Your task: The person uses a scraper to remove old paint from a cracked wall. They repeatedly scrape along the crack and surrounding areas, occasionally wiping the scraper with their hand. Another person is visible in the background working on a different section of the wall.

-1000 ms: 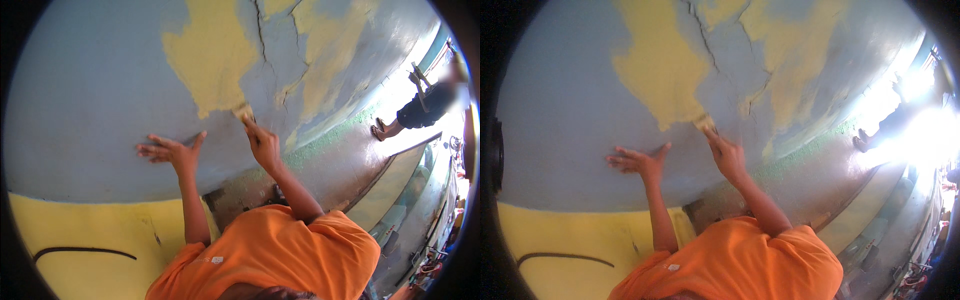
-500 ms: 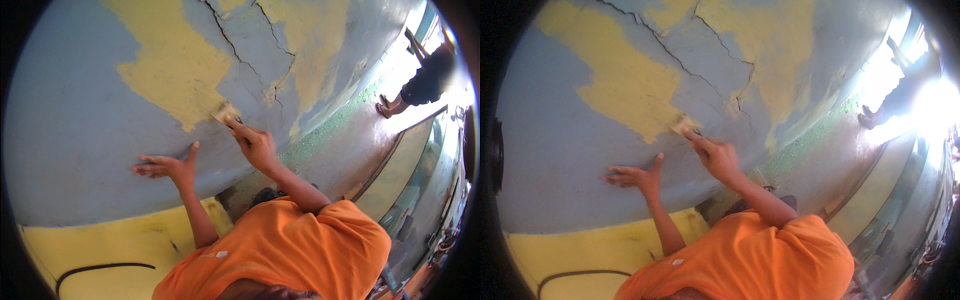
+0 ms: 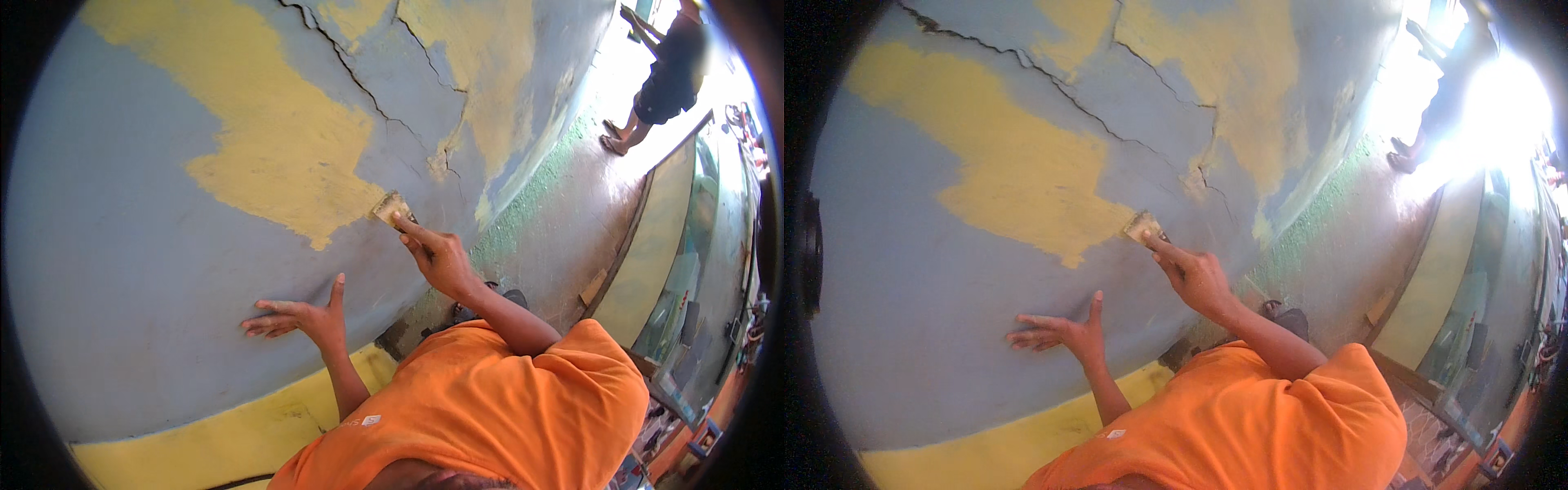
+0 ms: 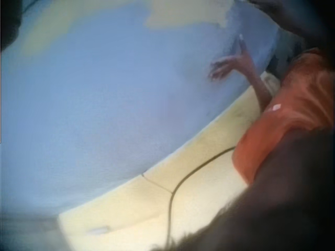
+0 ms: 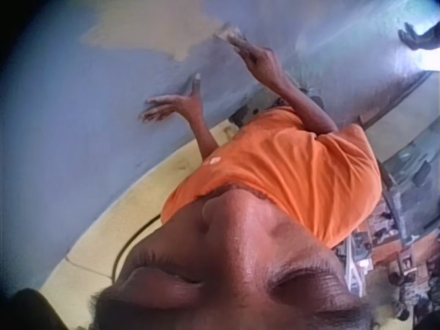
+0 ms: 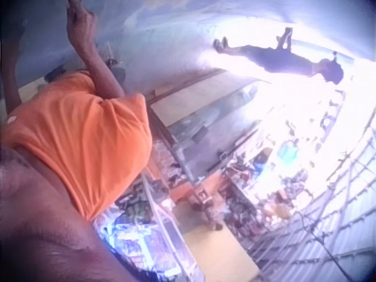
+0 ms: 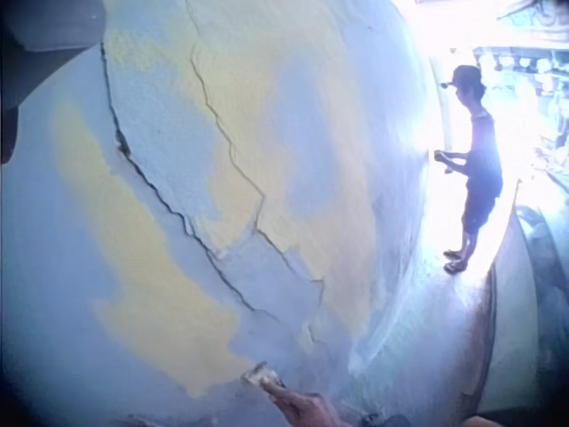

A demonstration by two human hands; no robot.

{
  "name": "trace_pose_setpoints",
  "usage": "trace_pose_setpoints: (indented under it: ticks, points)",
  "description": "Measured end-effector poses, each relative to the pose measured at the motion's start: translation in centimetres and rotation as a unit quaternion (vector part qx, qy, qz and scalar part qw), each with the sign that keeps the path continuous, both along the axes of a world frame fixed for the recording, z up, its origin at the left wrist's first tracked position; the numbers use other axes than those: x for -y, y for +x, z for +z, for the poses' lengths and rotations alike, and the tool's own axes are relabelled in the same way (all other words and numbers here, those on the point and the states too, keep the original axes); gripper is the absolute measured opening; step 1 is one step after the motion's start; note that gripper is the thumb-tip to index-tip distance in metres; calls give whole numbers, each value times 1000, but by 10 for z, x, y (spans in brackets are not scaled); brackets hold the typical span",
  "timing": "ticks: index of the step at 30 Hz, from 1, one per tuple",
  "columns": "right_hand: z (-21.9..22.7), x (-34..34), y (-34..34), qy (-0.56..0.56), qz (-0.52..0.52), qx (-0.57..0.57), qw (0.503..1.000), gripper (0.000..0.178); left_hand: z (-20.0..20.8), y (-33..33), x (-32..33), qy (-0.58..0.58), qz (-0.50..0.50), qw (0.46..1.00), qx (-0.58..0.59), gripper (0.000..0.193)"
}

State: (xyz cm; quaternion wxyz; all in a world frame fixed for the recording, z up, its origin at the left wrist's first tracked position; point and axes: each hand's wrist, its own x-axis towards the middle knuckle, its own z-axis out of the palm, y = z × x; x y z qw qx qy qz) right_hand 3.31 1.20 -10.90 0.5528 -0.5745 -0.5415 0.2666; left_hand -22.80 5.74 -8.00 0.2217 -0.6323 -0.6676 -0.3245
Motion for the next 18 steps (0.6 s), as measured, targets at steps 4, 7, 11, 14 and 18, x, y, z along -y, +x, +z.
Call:
trace_pose_setpoints:
  ticks: [4,7,11,14,18]
  points:
    - [-17,-3,2,50,-80,48,994,43,-2,-2,-1,20,5,999,-25,172]
    - [-29,-4,1,37,-89,37,995,43,-1,0,-2,9,5,1000,-13,173]
    - [-42,-2,-3,20,-87,52,995,43,1,2,-2,10,3,1000,-12,171]
    - [-48,-3,-3,36,-88,70,993,43,3,4,-3,13,3,1000,-7,170]
    - [-57,-3,0,51,-61,47,996,44,2,4,-2,-7,24,1000,-9,170]
